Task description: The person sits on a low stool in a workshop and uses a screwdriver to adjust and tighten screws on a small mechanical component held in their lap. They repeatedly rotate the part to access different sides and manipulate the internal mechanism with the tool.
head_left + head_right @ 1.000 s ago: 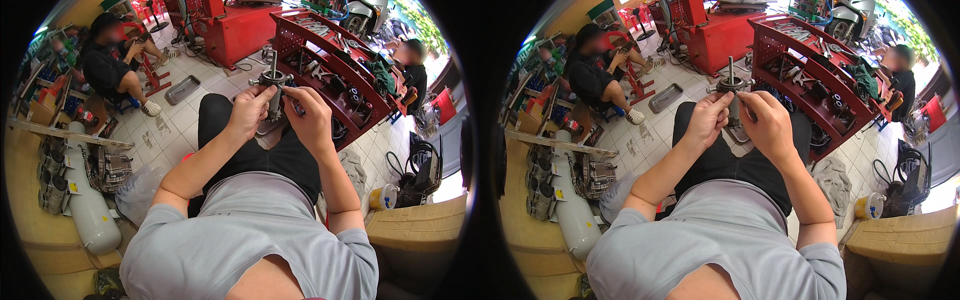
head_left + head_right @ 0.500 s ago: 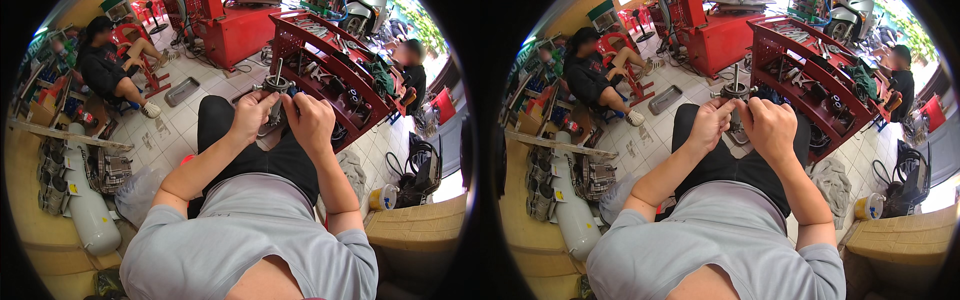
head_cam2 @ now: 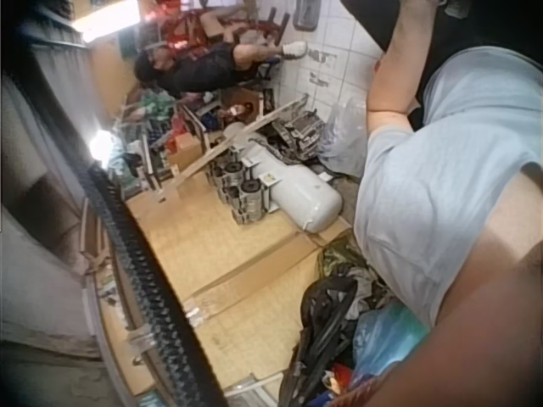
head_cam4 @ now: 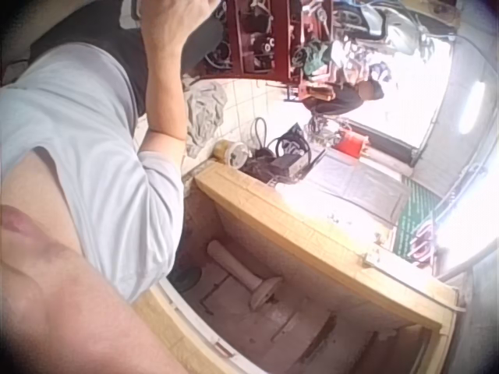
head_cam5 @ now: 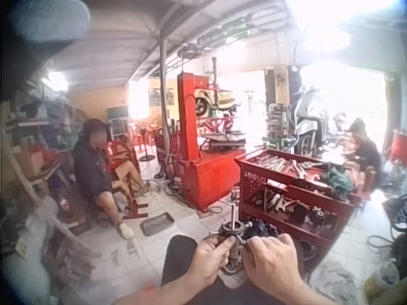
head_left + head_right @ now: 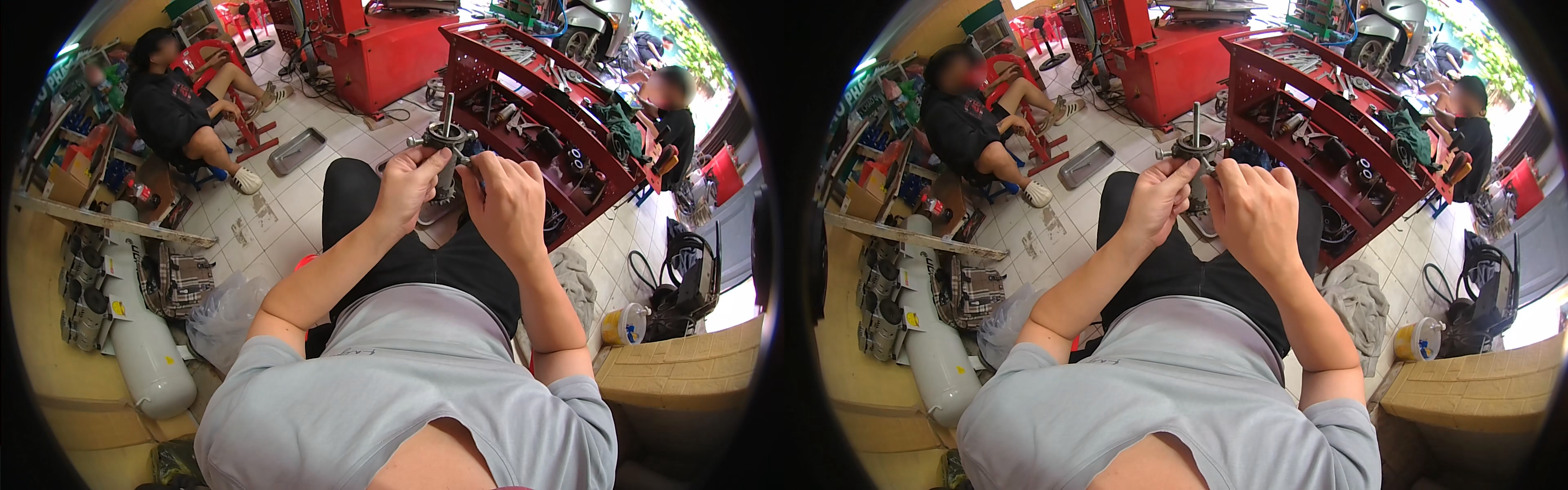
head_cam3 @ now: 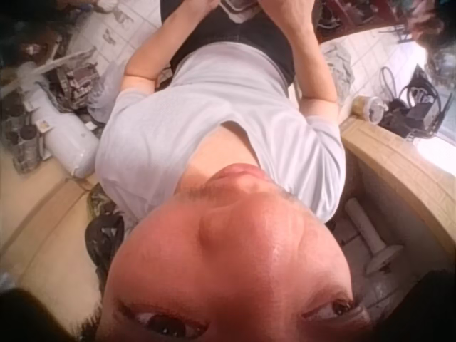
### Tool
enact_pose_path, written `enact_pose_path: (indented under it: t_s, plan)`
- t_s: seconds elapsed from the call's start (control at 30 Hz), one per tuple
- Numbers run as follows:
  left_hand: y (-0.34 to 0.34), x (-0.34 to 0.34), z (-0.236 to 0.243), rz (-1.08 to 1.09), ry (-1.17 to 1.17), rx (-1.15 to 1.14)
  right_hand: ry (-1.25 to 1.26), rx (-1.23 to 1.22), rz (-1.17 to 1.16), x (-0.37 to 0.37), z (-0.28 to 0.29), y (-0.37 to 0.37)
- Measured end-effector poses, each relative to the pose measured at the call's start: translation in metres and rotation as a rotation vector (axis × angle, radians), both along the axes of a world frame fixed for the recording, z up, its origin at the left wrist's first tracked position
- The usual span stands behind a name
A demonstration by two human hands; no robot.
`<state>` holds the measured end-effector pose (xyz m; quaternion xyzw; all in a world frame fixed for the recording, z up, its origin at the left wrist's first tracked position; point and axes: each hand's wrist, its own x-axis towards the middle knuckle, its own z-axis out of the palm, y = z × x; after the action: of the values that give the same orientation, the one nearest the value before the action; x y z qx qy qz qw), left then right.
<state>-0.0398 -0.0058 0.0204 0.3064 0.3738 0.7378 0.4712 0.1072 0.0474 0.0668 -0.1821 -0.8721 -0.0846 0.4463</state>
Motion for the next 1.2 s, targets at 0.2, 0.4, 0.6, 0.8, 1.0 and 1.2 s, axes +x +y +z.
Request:
enact_pose_path:
  t_s: [0.2, 0.4, 0.6, 0.8, 1.0, 1.2]
  plan:
    - [0.001, 0.0, -0.006, 0.011, 0.024, 0.002, -0.041, -0.098, -0.068, 0.004, 0.008, -0.009]
    - [0.0, 0.003, -0.002, 0.013, 0.032, -0.006, 0.019, 0.01, -0.036, 0.001, 0.003, -0.003]
    - [0.001, 0.001, -0.006, 0.005, 0.039, 0.008, 0.009, -0.047, -0.025, 0.002, 0.012, -0.01]
    - [-0.001, 0.002, -0.006, -0.024, 0.017, 0.004, -0.161, -0.098, -0.127, 0.005, 0.002, -0.002]
    - [0.003, 0.005, -0.009, 0.034, 0.075, -0.01, -0.01, -0.02, -0.034, -0.001, 0.002, -0.002]
    - [0.005, 0.011, -0.01, 0.043, 0.079, -0.025, -0.103, -0.136, -0.124, -0.003, -0.013, 0.007]
